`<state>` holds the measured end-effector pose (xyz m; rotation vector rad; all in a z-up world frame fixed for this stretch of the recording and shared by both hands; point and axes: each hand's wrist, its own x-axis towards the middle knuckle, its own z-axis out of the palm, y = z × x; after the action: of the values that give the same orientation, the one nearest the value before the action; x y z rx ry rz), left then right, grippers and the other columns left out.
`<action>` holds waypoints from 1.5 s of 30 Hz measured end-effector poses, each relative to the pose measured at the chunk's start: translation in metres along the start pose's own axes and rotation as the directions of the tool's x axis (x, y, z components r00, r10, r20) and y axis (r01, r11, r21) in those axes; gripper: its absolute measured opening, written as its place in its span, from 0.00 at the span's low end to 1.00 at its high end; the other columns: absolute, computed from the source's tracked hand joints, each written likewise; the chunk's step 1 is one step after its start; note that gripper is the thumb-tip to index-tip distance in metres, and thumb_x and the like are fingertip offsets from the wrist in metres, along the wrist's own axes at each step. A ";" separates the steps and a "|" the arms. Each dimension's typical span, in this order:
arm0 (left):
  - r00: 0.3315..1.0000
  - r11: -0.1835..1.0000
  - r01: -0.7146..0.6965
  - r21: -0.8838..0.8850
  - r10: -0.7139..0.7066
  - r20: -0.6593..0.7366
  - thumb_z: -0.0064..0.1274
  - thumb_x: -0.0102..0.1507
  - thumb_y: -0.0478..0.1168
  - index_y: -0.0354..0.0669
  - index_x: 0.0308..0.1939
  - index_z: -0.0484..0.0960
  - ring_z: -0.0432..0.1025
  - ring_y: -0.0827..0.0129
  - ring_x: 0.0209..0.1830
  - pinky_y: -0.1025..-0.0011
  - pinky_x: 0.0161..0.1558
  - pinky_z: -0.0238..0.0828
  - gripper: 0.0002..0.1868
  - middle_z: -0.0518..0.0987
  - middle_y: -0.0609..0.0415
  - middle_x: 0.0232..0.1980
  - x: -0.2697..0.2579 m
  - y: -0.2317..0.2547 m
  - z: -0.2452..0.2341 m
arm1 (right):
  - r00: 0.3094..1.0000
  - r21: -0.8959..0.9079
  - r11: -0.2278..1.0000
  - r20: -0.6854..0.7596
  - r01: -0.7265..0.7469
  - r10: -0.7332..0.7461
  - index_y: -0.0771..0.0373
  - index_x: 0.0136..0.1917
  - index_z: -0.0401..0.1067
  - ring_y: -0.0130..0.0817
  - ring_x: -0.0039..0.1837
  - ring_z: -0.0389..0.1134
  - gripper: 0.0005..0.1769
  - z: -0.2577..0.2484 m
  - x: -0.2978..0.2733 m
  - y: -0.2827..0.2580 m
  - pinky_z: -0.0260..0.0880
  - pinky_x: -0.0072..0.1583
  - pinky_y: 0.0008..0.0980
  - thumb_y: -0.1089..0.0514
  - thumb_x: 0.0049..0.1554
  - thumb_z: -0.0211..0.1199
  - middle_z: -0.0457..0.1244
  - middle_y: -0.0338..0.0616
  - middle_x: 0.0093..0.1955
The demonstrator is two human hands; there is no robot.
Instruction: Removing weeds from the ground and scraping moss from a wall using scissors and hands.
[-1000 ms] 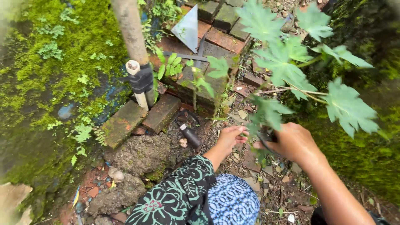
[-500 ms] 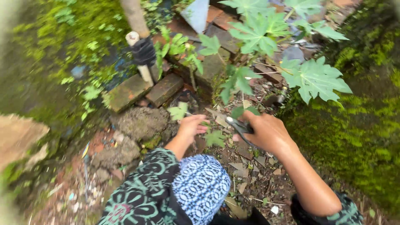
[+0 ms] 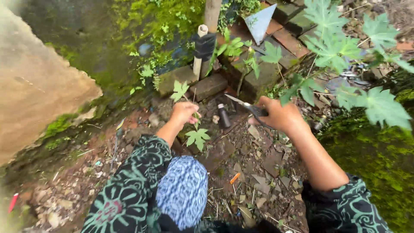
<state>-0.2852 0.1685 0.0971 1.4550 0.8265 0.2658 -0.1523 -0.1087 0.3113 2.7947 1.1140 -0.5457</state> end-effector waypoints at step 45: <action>0.875 0.651 -0.190 0.735 -0.227 0.427 0.46 0.68 0.38 0.43 0.33 0.85 0.78 0.63 0.21 0.64 0.34 0.79 0.13 0.80 0.52 0.20 0.147 -0.115 -0.269 | 0.991 0.354 0.934 0.106 0.038 -0.080 0.49 0.59 0.74 0.49 0.45 0.75 0.30 0.096 0.234 -0.227 0.70 0.53 0.45 0.35 0.48 0.73 0.72 0.44 0.35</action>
<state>-0.3890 0.4499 -0.0343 2.1836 0.5308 -0.5503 -0.1780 0.1897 0.1510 2.9760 1.1816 -0.9967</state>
